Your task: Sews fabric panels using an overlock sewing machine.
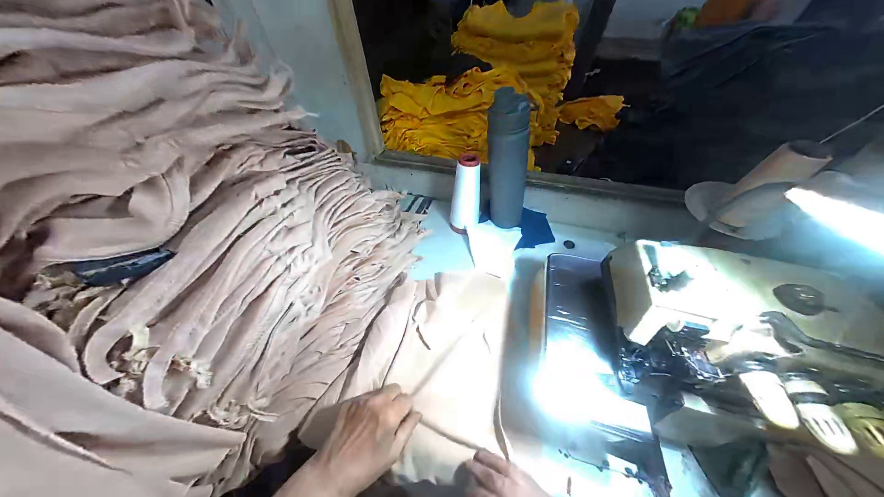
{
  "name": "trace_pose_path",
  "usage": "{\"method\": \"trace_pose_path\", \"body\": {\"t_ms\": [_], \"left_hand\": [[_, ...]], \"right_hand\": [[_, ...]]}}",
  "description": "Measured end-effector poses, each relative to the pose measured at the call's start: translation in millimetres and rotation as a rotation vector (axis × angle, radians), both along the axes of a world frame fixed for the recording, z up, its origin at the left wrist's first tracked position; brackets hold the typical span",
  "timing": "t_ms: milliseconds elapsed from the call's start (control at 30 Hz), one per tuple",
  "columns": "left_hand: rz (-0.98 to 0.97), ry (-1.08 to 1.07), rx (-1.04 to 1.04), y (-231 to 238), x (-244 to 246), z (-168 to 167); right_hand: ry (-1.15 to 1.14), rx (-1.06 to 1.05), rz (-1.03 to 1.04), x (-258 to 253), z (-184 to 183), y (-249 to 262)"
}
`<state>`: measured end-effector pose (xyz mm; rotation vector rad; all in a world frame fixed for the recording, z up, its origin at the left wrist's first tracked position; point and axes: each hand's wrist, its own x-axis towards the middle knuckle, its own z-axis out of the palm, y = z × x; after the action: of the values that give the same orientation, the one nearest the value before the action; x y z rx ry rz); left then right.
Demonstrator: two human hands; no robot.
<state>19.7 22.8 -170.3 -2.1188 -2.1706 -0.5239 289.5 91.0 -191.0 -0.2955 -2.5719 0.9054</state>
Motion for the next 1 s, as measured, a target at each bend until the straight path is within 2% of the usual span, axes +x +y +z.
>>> {"method": "trace_pose_path", "body": {"t_ms": [133,267,400,533,633,700,767,833,900,1000], "left_hand": [[0.023,0.115,0.073,63,13,7],[-0.093,0.216,0.158,132,18,4],[-0.080,0.240,0.062,166,3,15],[0.026,-0.026,-0.157,172,-22,46],[0.020,-0.374,-0.164,166,-27,72],[-0.027,-0.525,-0.159,167,-32,78],[-0.061,-0.589,-0.174,169,-34,80],[-0.082,-0.663,-0.283,174,-38,86],[-0.058,-0.732,-0.397,175,-37,95],[-0.002,-0.769,-0.413,177,-41,92]], "right_hand": [[0.056,0.037,-0.151,-30,8,28],[0.103,-0.006,-0.221,-44,0,37],[0.076,-0.099,-0.285,-39,-5,31],[0.101,-0.148,-0.378,-41,-5,30],[0.087,-0.165,-0.394,-41,-7,29],[0.055,-0.179,-0.408,-43,-5,29],[0.043,-0.201,-0.432,-44,-3,28],[0.050,-0.207,-0.462,-45,-3,28],[0.056,-0.209,-0.465,-44,-5,28],[0.081,-0.219,-0.445,-42,-5,29]]}}
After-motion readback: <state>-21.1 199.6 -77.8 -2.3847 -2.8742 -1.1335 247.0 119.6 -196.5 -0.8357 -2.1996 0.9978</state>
